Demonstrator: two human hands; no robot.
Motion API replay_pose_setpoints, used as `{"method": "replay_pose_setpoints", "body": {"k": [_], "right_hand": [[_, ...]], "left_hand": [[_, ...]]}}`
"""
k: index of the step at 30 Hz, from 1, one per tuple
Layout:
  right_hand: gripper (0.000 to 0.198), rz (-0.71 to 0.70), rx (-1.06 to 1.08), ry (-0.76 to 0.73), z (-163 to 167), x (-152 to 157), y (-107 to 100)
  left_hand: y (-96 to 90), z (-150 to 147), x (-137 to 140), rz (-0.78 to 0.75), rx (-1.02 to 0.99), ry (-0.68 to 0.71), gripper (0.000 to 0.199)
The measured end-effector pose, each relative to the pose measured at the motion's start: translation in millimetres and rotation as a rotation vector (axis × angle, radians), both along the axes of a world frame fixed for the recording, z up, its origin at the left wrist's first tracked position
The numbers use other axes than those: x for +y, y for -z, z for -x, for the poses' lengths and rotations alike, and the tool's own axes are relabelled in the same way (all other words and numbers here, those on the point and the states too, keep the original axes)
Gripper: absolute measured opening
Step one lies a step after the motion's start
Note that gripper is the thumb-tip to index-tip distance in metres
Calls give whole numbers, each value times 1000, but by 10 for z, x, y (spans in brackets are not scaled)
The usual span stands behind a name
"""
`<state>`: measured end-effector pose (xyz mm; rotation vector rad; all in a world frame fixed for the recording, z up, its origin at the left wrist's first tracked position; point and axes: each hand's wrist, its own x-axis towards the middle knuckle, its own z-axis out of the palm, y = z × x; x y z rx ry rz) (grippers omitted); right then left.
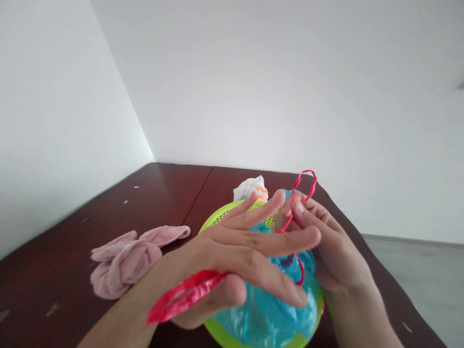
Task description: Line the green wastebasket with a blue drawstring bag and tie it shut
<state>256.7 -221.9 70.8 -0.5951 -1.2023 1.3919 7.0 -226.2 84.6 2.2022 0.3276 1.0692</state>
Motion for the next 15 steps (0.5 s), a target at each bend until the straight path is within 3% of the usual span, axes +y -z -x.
{"method": "replay_pose_setpoints", "body": {"k": [4,7,11,13,14,15], "right_hand": [[59,3,55,133,-65,136,1],[58,8,122,180,-74,211,29],[46,29,186,149,-64,184,9],[35,-6,181,144,-75,127,-22],[30,-33,166,142,-85,93,-37],[26,-68,140,129,-97,57,-49]], "left_hand": [[-7,4,-47,-11,-52,133,67],[16,-53,-114,25,-97,89,67],[64,-87,-155,-128,-165,-145,57],[81,-69,-116,-181,-150,-327,30],[84,-60,-81,-193,-111,-416,27],[85,-52,-39,-202,-43,-496,45]]}}
